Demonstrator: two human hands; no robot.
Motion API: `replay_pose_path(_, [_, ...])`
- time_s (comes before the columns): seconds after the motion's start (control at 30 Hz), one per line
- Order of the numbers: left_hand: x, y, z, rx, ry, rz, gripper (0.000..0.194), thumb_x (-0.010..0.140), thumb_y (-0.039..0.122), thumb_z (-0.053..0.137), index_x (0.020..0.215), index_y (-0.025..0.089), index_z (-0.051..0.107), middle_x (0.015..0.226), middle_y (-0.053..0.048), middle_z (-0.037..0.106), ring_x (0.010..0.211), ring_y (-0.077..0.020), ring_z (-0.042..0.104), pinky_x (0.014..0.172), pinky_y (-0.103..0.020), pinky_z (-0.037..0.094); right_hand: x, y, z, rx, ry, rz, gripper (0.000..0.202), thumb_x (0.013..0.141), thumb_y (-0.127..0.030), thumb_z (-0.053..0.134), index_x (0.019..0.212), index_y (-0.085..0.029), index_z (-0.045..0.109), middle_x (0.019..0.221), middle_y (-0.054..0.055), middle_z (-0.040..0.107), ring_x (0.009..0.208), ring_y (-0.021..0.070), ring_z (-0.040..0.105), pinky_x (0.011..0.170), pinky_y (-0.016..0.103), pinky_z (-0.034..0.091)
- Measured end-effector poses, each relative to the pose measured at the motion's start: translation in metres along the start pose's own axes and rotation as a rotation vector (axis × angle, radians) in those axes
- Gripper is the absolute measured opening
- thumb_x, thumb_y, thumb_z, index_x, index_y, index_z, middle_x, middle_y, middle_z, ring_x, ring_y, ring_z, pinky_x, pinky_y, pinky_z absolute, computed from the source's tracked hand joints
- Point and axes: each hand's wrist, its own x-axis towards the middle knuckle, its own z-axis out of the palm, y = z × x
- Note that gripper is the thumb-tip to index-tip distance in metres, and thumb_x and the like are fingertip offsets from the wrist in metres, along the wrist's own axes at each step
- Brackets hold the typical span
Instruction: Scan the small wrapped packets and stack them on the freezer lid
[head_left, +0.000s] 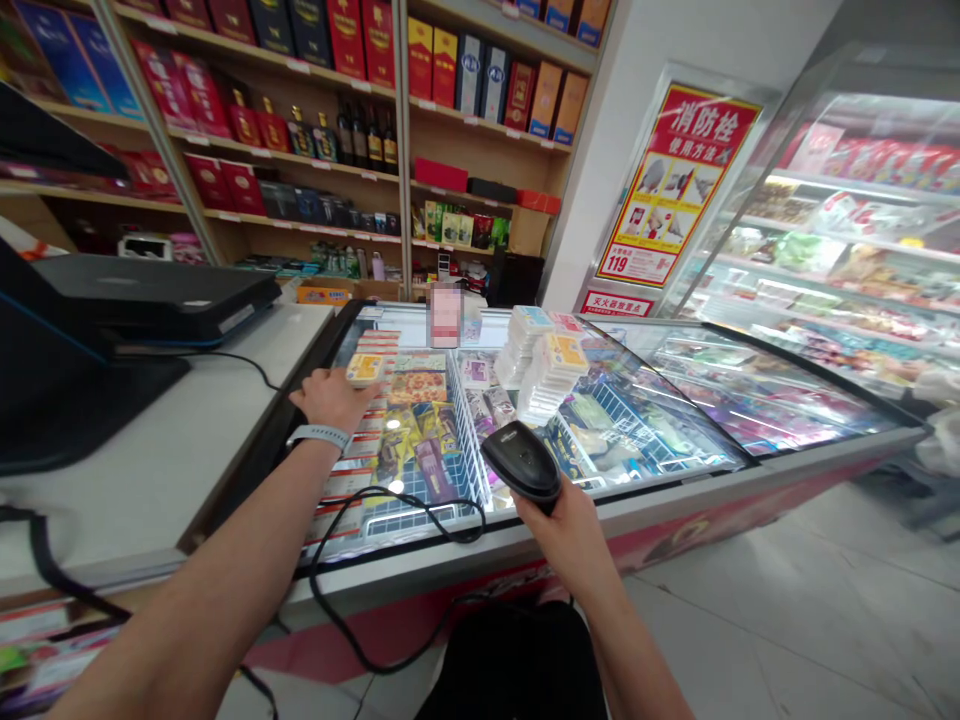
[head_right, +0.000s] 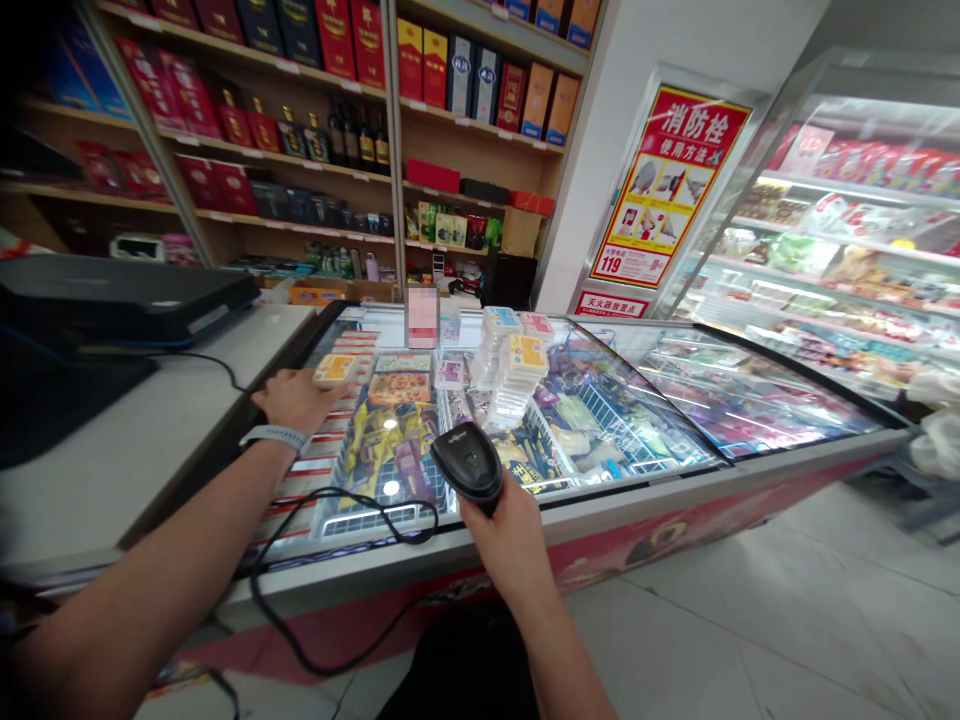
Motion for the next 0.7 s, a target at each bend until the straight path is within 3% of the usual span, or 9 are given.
replay_pose_path(0.17, [-0.007,0.005,-0.011,-0.062,0.068,0.056,0.077,0.082,0.068,0.054,0.137,0.014,0.054,0.133,-0.026,0.057,0.123,-0.0435,0.05,0.099,-0.059,0.037,-0.003,0.005,-0.006,0.033,0.035,0.013,0.026,0.081,-0.036,0.062,0.096,-0.017,0.071,0.09,0.009,0.077,0.089,0.028,0.072,0.076,0.032,0.05])
replay_pose_path(0.33, [-0.022,0.027,-0.02,-0.099,0.125,0.214,0.07,0.085,0.063,0.052,0.138,0.018,0.053,0.136,-0.022,0.058,0.126,-0.0425,0.05,0.102,-0.059,0.036,-0.007,0.016,-0.017,0.075,0.078,0.041,0.026,0.081,-0.037,0.063,0.094,-0.016,0.071,0.088,0.008,0.078,0.086,0.028,0.073,0.075,0.032,0.051])
replay_pose_path(0.43, [-0.033,0.049,-0.022,-0.084,0.026,0.278,0.071,0.085,0.063,0.052,0.139,0.019,0.052,0.137,-0.021,0.058,0.128,-0.0416,0.05,0.106,-0.06,0.035,-0.009,0.021,-0.024,0.101,0.098,0.043,0.026,0.081,-0.037,0.065,0.095,-0.016,0.072,0.088,0.008,0.078,0.087,0.0277,0.073,0.076,0.032,0.052])
replay_pose_path(0.6, [-0.041,0.088,-0.018,-0.035,-0.288,0.352,0.079,0.079,0.069,0.055,0.139,0.017,0.051,0.137,-0.021,0.06,0.13,-0.0414,0.052,0.106,-0.058,0.037,-0.013,0.029,-0.035,0.109,0.129,0.058,0.024,0.082,-0.036,0.065,0.094,-0.016,0.072,0.089,0.008,0.079,0.087,0.0286,0.074,0.074,0.032,0.053])
replay_pose_path(0.7, [-0.038,0.115,-0.008,-0.031,-0.36,0.375,0.083,0.074,0.073,0.058,0.135,0.017,0.054,0.131,-0.02,0.065,0.124,-0.0407,0.058,0.102,-0.054,0.042,-0.015,0.034,-0.04,0.119,0.137,0.079,0.026,0.082,-0.037,0.064,0.096,-0.016,0.072,0.09,0.009,0.079,0.088,0.0294,0.074,0.074,0.032,0.053])
